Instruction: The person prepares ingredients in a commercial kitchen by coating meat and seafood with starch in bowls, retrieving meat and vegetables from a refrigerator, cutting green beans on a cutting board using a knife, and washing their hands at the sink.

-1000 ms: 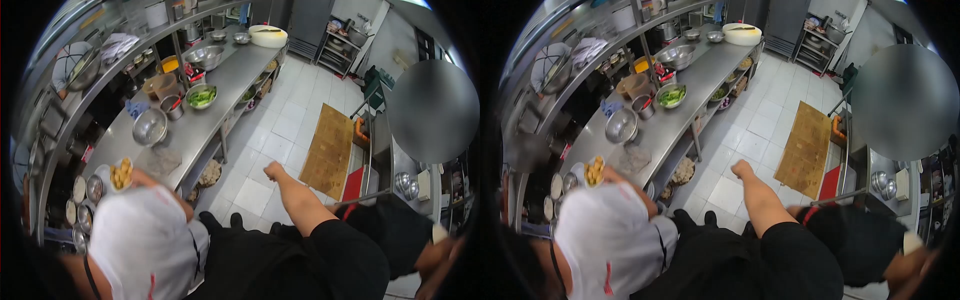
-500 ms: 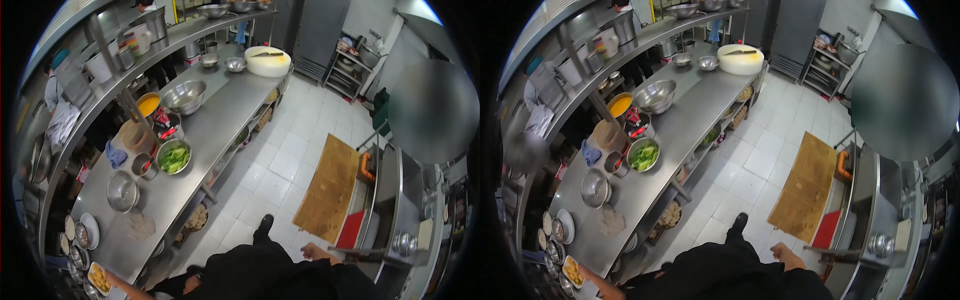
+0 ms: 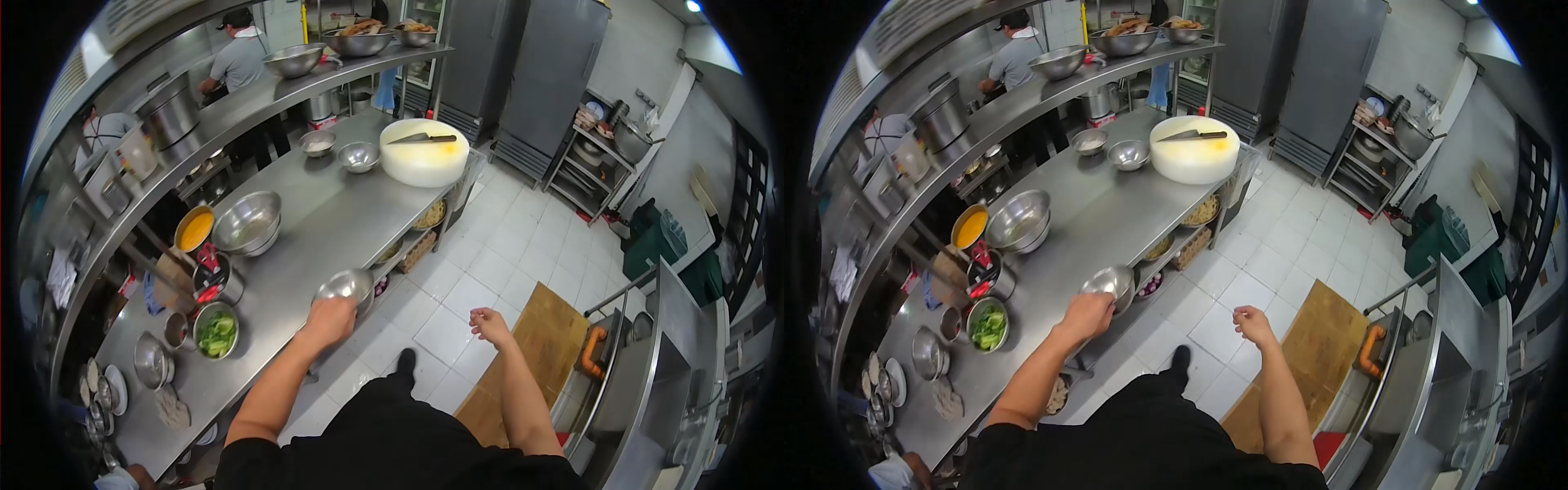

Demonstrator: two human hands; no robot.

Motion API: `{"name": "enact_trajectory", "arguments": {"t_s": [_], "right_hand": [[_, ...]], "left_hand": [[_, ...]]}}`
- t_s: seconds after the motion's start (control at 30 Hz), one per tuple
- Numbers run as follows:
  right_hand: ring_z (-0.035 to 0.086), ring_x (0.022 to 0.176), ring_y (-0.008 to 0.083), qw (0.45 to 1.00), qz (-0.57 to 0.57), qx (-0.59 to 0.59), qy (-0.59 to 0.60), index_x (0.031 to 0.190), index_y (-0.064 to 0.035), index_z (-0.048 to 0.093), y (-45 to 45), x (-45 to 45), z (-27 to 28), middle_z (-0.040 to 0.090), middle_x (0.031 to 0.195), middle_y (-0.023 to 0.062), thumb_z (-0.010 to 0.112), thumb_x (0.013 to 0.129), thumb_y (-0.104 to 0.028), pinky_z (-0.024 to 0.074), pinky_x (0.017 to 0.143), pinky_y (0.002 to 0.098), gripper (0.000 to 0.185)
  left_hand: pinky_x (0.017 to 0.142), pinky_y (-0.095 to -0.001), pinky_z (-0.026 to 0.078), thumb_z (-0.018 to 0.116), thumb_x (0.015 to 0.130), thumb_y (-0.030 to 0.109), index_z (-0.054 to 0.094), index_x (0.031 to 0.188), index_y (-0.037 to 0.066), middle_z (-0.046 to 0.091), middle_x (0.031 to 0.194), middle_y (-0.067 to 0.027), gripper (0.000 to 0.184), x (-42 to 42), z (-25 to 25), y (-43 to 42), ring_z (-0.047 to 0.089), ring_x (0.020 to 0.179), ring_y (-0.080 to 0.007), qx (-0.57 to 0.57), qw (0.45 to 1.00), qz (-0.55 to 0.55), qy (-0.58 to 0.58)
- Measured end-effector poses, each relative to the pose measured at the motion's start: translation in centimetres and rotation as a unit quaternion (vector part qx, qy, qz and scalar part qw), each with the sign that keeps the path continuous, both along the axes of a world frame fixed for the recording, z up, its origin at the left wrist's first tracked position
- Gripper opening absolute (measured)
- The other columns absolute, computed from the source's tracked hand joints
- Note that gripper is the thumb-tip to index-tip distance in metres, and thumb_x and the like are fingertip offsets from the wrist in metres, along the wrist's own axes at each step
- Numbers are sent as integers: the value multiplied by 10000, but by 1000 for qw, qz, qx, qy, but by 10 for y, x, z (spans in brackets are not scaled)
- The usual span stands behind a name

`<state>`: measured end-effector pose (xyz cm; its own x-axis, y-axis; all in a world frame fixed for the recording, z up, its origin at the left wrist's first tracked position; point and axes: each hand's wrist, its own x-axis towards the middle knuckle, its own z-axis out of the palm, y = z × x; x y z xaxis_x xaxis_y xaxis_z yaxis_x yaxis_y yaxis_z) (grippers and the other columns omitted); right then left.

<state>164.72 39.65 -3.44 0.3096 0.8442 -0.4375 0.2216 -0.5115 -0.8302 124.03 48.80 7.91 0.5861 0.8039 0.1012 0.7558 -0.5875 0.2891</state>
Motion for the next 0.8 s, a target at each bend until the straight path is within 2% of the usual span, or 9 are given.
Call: {"name": "enact_trajectory", "arguments": {"t_s": [0.1,0.23,0.27,0.3,0.33,0.4,0.43,0.57,0.8], "right_hand": [[641,672,150,997,39,34,-56,1128,-19,646,66,66,6,676,802,72,605,919,-254,507,593,299,317],[598,581,146,966,35,76,-243,1016,36,657,60,211,-91,629,678,63,563,943,-197,477,534,288,261],[570,501,155,966,1,75,-247,911,35,662,34,257,-142,590,588,62,563,923,-181,447,467,302,238],[564,477,167,990,-47,-6,-134,851,22,650,3,275,-138,596,598,67,556,910,-179,412,414,316,230],[626,563,211,978,-79,-122,-151,797,8,644,-35,296,-152,633,624,123,609,869,-211,492,550,372,233],[574,485,200,952,-260,-105,-121,766,-3,644,-143,317,-216,558,566,83,557,905,-158,444,437,356,225],[575,486,202,926,-311,-200,-74,774,-6,645,-172,312,-203,561,571,85,555,905,-162,444,438,358,223],[580,491,208,845,-360,-384,91,804,-18,648,-138,300,-181,575,592,91,547,906,-179,445,441,366,216],[588,499,219,882,-255,-357,171,857,-39,653,22,396,-219,599,628,103,533,908,-208,448,447,380,213]], "left_hand": [[680,-502,514,547,835,102,638,882,47,668,803,-199,116,67,-38,98,659,735,-396,89,996,9,-8],[722,-438,534,532,808,53,633,887,35,696,951,-177,130,123,-93,208,687,845,-345,85,992,92,32],[869,-444,500,596,818,122,646,1028,41,672,1100,-180,231,136,-91,229,647,1020,-333,-3,987,140,73],[920,-460,465,626,809,154,630,1089,45,648,1149,-183,300,150,-84,243,617,1069,-335,45,982,167,74],[971,-476,430,656,801,186,615,1150,49,625,1198,-186,377,163,-76,252,586,1118,-338,94,974,191,77],[1044,-506,363,708,779,234,580,1244,56,581,1273,-185,514,195,-66,276,530,1192,-343,146,963,221,52],[1067,-519,332,730,764,248,560,1277,60,559,1299,-181,572,213,-62,291,504,1219,-345,154,961,227,24],[1063,-510,336,734,759,207,562,1264,66,544,1313,-177,552,304,-18,385,500,1223,-349,211,955,189,-89],[974,-412,440,725,799,169,583,1239,29,606,1218,-190,483,470,67,595,558,1159,-363,232,904,225,-282]]}}
